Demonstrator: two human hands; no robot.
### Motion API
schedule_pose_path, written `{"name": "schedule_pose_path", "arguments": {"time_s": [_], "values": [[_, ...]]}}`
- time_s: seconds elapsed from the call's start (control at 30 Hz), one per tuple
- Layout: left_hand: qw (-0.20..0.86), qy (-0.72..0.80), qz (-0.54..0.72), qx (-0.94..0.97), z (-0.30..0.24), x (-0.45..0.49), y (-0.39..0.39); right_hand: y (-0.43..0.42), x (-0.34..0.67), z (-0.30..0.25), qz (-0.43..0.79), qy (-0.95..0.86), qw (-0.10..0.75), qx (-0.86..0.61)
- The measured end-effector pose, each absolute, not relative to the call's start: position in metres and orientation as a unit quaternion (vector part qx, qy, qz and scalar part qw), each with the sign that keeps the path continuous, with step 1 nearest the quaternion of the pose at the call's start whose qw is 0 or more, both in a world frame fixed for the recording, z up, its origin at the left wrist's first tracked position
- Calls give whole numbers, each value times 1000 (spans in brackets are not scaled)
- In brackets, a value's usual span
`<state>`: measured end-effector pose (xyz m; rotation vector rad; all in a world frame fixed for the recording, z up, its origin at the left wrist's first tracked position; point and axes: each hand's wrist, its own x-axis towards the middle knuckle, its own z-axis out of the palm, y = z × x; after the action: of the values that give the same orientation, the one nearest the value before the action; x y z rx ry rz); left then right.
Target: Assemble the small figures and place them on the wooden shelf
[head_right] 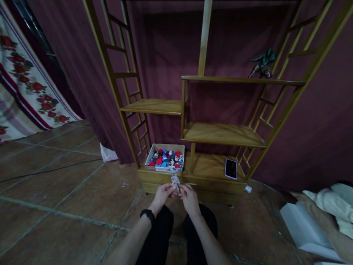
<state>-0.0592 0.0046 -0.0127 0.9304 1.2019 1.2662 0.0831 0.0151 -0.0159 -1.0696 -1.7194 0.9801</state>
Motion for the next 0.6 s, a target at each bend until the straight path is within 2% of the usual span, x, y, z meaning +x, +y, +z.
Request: {"name": "schedule_pose_path", "arguments": {"time_s": [0.17, 0.27, 0.47, 0.6], "values": [[498, 532, 562, 391, -21, -59, 6, 24, 88, -25, 451, -610, 475, -446], [464, 546, 567, 406, -27, -59, 8, 23, 90, -24, 455, -611, 470, -446], [368, 603, 517, 483, -27, -60, 6, 15, 90, -13, 330, -691, 423, -485], [323, 627, 474, 527, -18, -58, -1, 13, 91, -7, 295, -702, 397, -512]]}}
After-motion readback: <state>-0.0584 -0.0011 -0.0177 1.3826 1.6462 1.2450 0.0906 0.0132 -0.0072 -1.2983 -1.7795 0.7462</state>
